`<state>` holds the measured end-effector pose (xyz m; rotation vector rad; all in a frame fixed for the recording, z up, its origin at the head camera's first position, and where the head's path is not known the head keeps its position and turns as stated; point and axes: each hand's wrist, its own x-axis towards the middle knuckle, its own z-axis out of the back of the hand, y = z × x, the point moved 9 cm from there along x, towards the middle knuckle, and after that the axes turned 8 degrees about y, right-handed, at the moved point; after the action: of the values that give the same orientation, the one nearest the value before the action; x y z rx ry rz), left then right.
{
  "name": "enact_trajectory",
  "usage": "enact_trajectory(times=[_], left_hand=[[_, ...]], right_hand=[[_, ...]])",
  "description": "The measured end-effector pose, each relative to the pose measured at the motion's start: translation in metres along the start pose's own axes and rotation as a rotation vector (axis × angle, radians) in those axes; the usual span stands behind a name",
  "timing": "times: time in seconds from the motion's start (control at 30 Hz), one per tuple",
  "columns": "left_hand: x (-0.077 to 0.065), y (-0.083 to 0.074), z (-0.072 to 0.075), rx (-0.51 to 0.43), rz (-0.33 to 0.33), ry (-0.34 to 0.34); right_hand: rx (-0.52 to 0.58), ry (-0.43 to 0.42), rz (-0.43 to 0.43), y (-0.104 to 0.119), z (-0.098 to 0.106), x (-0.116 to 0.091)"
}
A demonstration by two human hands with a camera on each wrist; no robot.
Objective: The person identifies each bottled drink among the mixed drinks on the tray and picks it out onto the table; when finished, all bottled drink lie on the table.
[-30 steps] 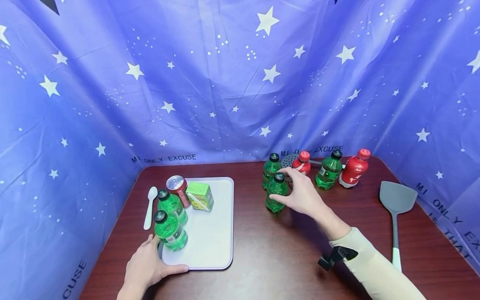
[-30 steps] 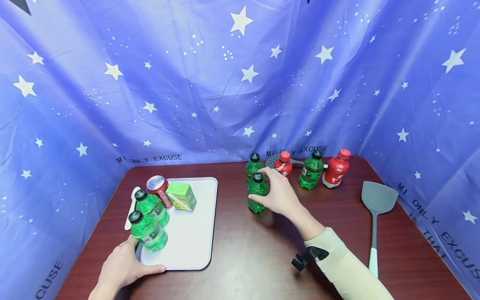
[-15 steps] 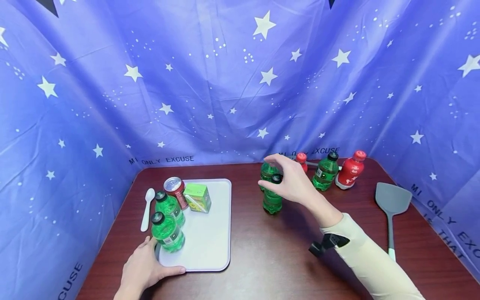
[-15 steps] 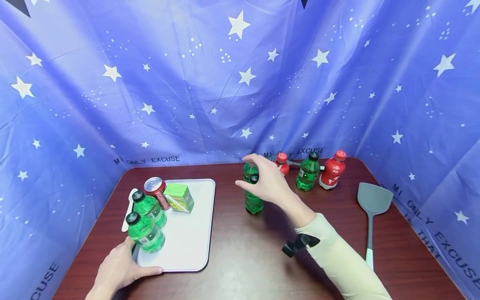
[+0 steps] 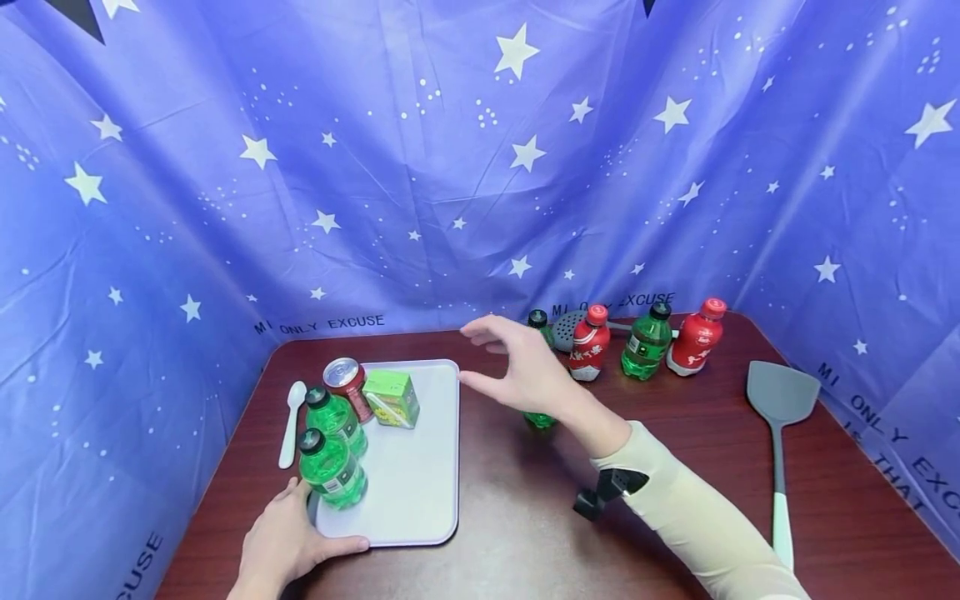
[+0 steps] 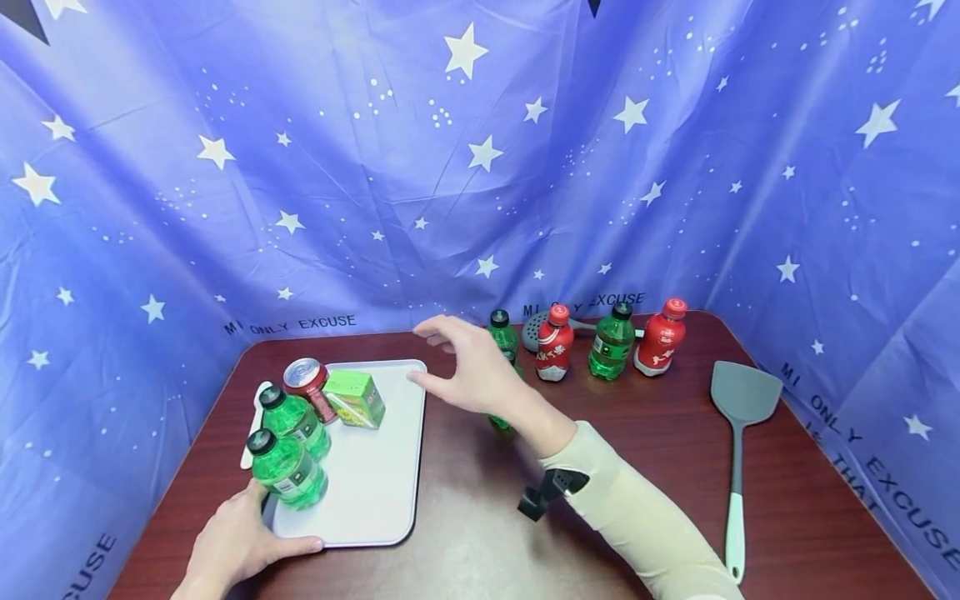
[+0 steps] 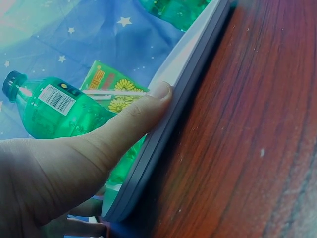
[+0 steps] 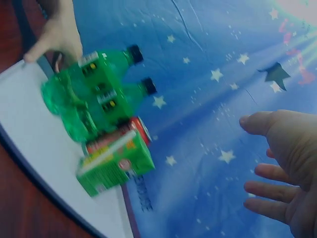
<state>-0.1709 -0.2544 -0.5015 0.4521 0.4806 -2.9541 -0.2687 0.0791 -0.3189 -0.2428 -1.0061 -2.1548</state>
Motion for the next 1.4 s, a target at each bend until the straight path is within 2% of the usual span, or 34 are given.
enact_trajectory(times=[0.33,0.7,1.07,1.4], left_hand=[[0.000,-0.001,0.001,0.014,-0.005,0.001],[-0.003,-0.003,0.007,0.013,-0.042,-0.045],[-0.004,-0.002,0.005,0.019,-0.039,-0.058],[-0.005,0.000,0.005,0.018,-0.043,-0.073]], right_hand=[[0.086,0.117,0.105,0.039,-0.053,0.011],[0.133,0.152,0.232,0.071,-0.101,0.022],[0.182,0.233,0.187,0.073,-0.146,0.017],[0.120,0.208,0.189,0.075,-0.168,0.016]])
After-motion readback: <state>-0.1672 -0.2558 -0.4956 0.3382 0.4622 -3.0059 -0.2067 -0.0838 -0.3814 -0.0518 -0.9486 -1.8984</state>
